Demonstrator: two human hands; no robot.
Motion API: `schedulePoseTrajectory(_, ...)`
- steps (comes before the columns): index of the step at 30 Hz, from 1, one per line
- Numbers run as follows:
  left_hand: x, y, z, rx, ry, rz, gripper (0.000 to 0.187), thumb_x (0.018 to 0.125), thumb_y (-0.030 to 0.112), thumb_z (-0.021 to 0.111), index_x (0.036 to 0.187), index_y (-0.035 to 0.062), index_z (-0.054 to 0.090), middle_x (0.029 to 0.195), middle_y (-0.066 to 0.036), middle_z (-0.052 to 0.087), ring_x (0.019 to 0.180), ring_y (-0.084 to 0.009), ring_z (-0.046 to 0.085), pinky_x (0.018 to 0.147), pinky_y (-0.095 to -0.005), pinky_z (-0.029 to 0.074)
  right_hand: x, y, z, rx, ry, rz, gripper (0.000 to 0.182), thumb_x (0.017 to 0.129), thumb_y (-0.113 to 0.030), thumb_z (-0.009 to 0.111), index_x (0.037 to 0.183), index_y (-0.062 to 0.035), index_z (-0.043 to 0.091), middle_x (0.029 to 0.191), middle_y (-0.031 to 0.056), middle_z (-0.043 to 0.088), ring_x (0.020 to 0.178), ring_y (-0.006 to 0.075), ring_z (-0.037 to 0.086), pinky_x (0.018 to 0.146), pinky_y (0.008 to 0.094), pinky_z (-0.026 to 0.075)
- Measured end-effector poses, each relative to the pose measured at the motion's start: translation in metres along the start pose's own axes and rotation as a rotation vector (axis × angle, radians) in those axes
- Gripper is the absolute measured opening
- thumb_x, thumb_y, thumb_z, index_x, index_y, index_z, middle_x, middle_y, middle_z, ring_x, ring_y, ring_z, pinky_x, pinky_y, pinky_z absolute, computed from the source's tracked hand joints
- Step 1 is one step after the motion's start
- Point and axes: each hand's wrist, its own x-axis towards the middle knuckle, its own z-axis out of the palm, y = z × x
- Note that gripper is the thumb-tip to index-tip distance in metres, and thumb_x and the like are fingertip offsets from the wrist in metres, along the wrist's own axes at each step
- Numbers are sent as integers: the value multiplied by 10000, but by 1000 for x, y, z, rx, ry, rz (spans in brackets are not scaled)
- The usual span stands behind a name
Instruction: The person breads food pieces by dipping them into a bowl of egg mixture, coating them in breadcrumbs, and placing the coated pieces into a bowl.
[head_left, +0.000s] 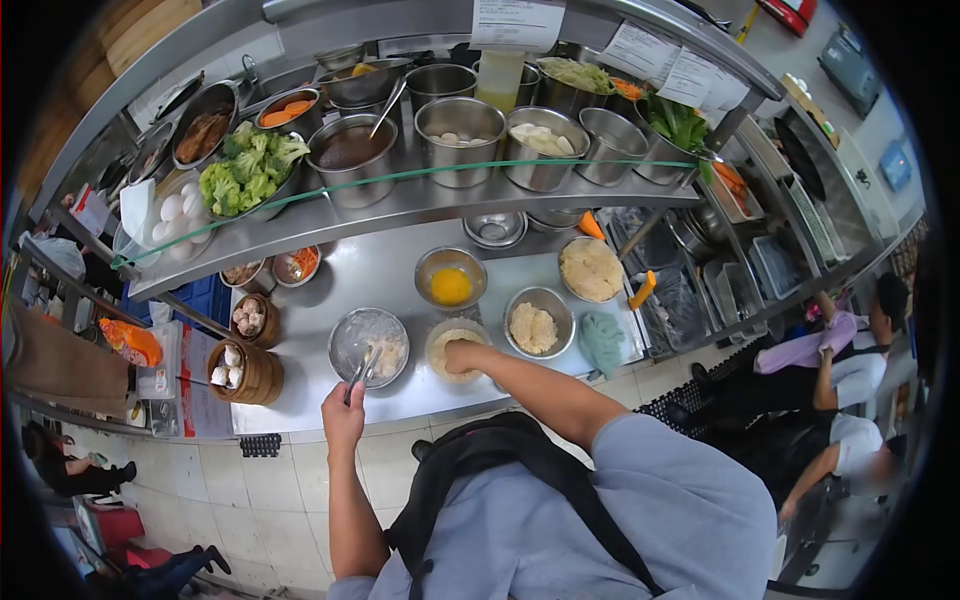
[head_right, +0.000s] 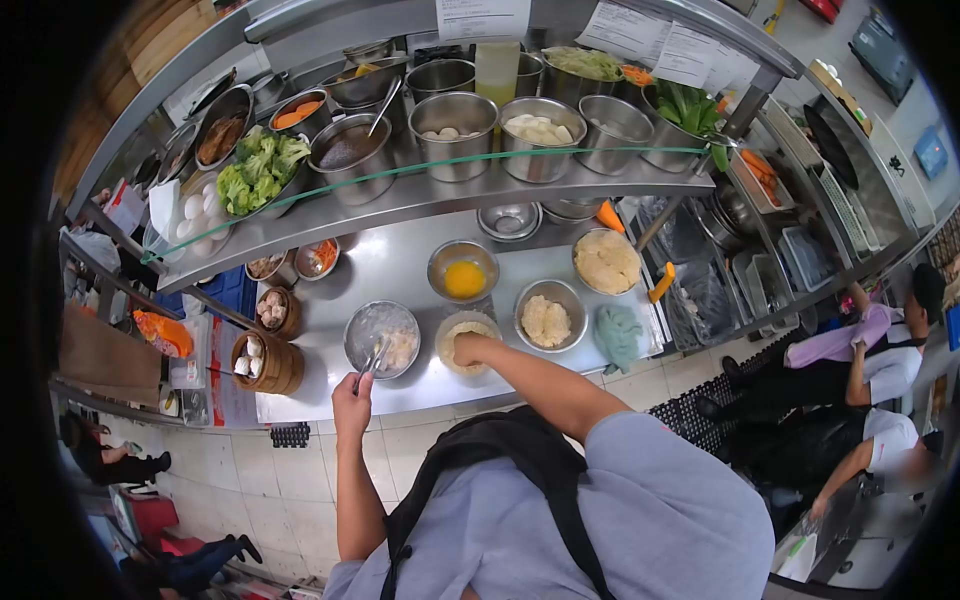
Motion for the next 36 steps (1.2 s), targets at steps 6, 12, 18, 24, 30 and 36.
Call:
schedulePoseTrajectory(6,-6,4,-2,6,23,20,373,976,329,682,869,-27,651,694,-156,615,623,-247,504,634,-391,451,-3,19,23,-126,484,-87,383,786,-135,654,1125,35,704,1148,254,699,1106,381,676,969,471,535)
schedulePoseTrajectory(12,-11,4,0,-12,22,-6,385,971,333,687,843,-26,640,680,-148,617,606,-254,515,621,-400,450,-5,13,7,-147,348,-10,369,774,-114,685,1115,26,702,1144,242,699,1107,371,677,974,464,547)
schedulePoseTrajectory(18,-8,-2,5,28,30,31,403,965,351,687,844,-30,631,696,-185,616,608,-297,518,627,-409,453,-12,-1,-15,-121,190,49,345,792,-128,675,1102,14,731,1182,240,709,1125,356,688,971,439,554)
schedulePoseTrajectory(24,-13,3,5,-21,30,-18,400,973,355,680,864,-29,644,693,-159,605,626,-259,518,630,-393,449,-6,1,-21,-208,74,69,357,781,-114,673,1109,8,739,1174,221,715,1098,342,699,954,423,560)
schedulePoseTrajectory(30,-14,1,0,-11,34,-47,394,963,376,687,910,-15,677,718,-173,642,638,-303,580,643,-413,469,-27,-8,-41,-153,79,-21,384,720,-132,713,1076,11,731,1131,224,721,1074,354,699,944,426,563)
schedulePoseTrajectory(36,-15,0,-3,-8,39,-61,392,963,381,687,913,-7,681,717,-167,646,641,-299,586,645,-413,471,-47,3,-37,-247,277,-166,340,762,-171,684,1042,19,713,1081,228,720,1034,400,691,910,474,555)
